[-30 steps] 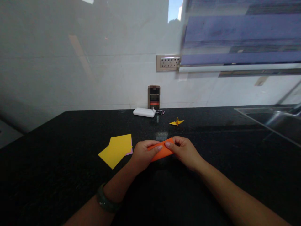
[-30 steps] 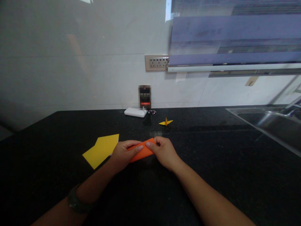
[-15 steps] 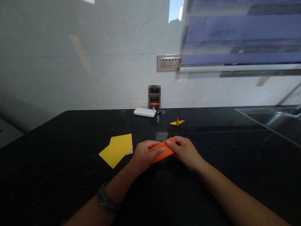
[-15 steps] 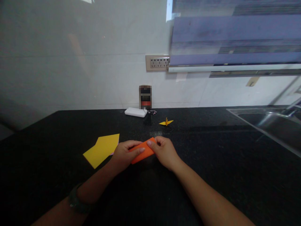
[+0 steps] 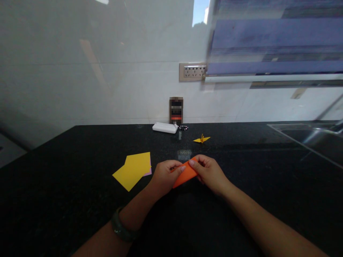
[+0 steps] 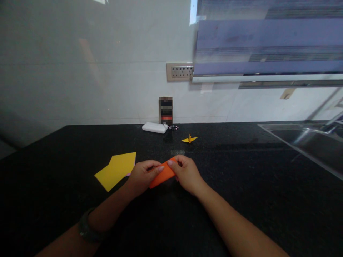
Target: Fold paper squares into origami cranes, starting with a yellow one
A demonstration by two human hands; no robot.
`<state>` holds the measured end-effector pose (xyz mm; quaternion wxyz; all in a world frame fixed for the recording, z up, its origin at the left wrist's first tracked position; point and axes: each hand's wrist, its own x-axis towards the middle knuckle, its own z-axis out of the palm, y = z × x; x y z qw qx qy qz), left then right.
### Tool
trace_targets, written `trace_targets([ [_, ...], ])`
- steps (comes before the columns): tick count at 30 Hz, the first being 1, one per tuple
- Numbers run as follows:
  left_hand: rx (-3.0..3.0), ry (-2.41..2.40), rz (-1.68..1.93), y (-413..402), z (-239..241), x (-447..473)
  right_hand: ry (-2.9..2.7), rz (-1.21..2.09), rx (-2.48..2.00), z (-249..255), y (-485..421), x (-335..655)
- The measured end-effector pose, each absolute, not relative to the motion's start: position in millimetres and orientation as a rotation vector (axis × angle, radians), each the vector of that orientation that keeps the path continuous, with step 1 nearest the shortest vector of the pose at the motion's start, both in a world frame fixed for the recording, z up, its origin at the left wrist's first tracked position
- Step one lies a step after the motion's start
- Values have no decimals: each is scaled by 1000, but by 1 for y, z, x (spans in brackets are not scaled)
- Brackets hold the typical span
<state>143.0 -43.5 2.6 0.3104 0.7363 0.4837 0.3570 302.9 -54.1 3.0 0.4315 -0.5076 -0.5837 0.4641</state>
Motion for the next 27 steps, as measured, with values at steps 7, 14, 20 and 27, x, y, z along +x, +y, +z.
trace_targets([
  [7, 1930, 1267, 946, -43, 3, 144, -1462, 1161, -1272, 2, -54, 303],
  [14, 1886, 1251, 876, -45, 2, 144, -1469, 1129, -1209, -1, -51, 305],
  [20, 1875, 1186, 818, -45, 2, 143, -1548, 1072, -1236, 1, -51, 306],
  [27, 1886, 1095, 744, -45, 3, 139, -1567, 1082, -1221, 5, -52, 307],
])
